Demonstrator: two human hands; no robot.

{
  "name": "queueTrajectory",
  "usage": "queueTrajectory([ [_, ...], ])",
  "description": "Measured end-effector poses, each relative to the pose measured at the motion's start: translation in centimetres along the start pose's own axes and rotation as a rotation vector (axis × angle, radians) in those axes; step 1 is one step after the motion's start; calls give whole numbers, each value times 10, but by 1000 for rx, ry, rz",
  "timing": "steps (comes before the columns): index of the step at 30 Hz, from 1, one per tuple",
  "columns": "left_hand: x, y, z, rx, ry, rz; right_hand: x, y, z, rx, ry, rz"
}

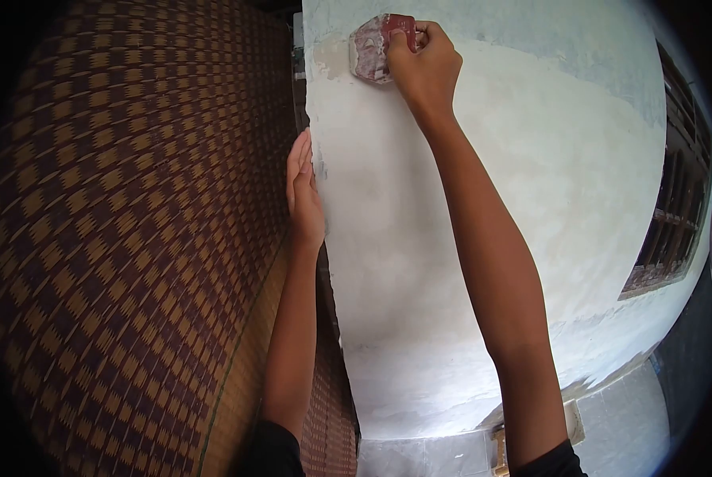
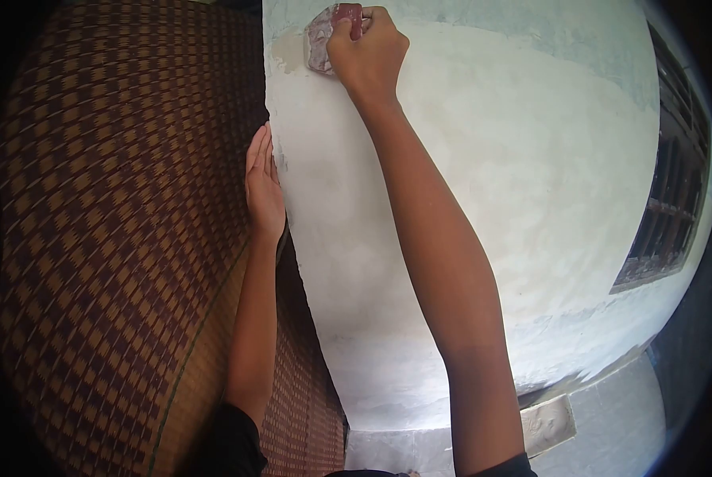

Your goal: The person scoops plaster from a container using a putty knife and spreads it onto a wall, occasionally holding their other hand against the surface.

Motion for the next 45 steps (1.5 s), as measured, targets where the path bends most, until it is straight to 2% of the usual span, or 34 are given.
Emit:
queueTrajectory([
  [1, 2, 0, -1, 0, -8, -2, 5, 3, 1, -21, -120, 14],
  [3, 0, 0, -3, -11, 15, 1, 7, 13, -17, 102, -5, 77],
  [6, 1, 0, -3, -12, 30, -1, 0, 9, -11, 41, 109, 79],
  [8, -11, -4, -3, -5, 22, -12, -6, 4, 2, -60, -24, -35],
  [10, -11, -4, -4, -327, 612, 537, 2, 9, -4, -11, -83, 8],
  [11, 1, 0, -1, -325, 612, 539, 8, 12, -10, 35, -141, 51],
  [13, -1, 0, -3, 10, 25, -12, 3, 12, -16, 63, -41, 77],
  [15, -1, 1, -4, 15, 15, -11, 0, 7, -8, -39, 56, 67],
  [17, -1, 0, -2, 17, 5, -14, 0, 5, -1, -49, 64, 48],
  [19, 1, 0, -2, 8, -16, -2, 5, 6, 1, -36, -111, 35],
  [21, 0, 0, -4, 8, -4, -9, -1, 8, -7, 22, -72, 75],
  [23, 0, 1, -5, 9, 8, -15, -4, 7, -7, 7, 75, 101],
  [25, 1, 1, -5, -9, -15, -24, -1, 3, 2, -64, 75, 120],
  [27, -3, 3, -9, -11, -24, -38, -6, 0, 1, -14, -136, -15],
  [29, -3, 3, -11, -8, -30, -46, 4, 5, -12, 93, -32, 64],
  [32, -1, 2, -7, -1, 4, -7, -4, 1, -16, 77, 118, 104],
  [34, -1, 3, -8, 2, -10, 16, -6, -6, 1, -31, 96, 1],
  [35, 63, 25, 42, -2, -12, 13, 0, -5, 2, -28, 93, 3],
  [36, 129, 37, 83, 21, 135, -21, 7, -1, 3, -3, 11, 12],
  [37, 193, -53, 144, 48, 283, -55, 12, 2, 2, 19, -69, 21],
  [38, 131, 38, 80, 51, 284, -55, 12, 4, -8, 70, -50, 48],
  [40, -1, 3, -7, 5, -5, 24, 1, 2, -15, 71, 116, 102],
  [44, -16, -2, -11, 17, -28, 4, 2, -6, 10, -39, 43, -50],
  [45, -23, -5, -9, -141, 278, 277, 4, -4, 8, -36, 43, -47],
])
Point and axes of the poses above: each hand's wrist, its own y-axis away from the middle knuckle, its own z-axis out of the back of the hand, x = y × z, the point moved 6 cm from there along -y, towards the middle knuckle, and after that the axes turned 2 degrees about y, right-handed, at the moved point
